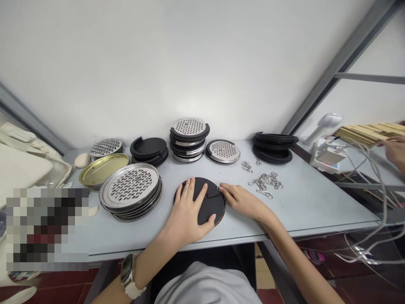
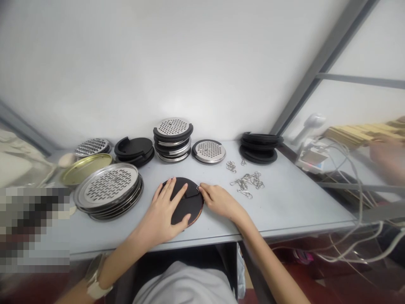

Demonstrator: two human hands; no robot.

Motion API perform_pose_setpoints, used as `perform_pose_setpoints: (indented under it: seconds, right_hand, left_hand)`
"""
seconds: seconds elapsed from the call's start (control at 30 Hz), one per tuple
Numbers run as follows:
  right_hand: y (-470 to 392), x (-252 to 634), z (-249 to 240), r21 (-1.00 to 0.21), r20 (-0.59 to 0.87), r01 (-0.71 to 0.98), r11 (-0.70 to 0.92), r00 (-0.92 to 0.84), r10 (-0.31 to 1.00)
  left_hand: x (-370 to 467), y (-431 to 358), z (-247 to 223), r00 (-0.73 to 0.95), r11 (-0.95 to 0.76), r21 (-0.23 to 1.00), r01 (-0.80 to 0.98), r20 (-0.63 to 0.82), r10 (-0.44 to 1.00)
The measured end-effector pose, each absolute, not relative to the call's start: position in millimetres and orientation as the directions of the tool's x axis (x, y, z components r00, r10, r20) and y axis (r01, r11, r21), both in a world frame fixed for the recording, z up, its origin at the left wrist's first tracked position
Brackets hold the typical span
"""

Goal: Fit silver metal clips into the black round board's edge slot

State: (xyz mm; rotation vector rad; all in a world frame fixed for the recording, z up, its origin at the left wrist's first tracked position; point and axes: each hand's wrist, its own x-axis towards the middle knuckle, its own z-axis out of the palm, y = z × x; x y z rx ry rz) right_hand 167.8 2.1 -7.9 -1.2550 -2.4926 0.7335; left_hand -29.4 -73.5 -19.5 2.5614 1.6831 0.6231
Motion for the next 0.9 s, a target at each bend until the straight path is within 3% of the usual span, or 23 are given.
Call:
perform_pose_setpoints:
  seconds: [0.4, 0.9]
  right_hand:
    - [-2.3, 163.1, 1.8, -0.519, -0.052, 0.724, 0.455, -0.558, 0.828]
    - [-5.5, 164.9, -1.3, -0.467, -0.008, 0.744, 0.478, -0.544, 0.839]
  left_hand:
    - [-27.7, -73.7, -20.7, 0.323, -0.406, 0.241, 0.881, 0.321, 0.89]
    - [-28.8, -74.7, -19.8, 0.32, -0.408, 0.242, 0.88, 0.331, 0.888]
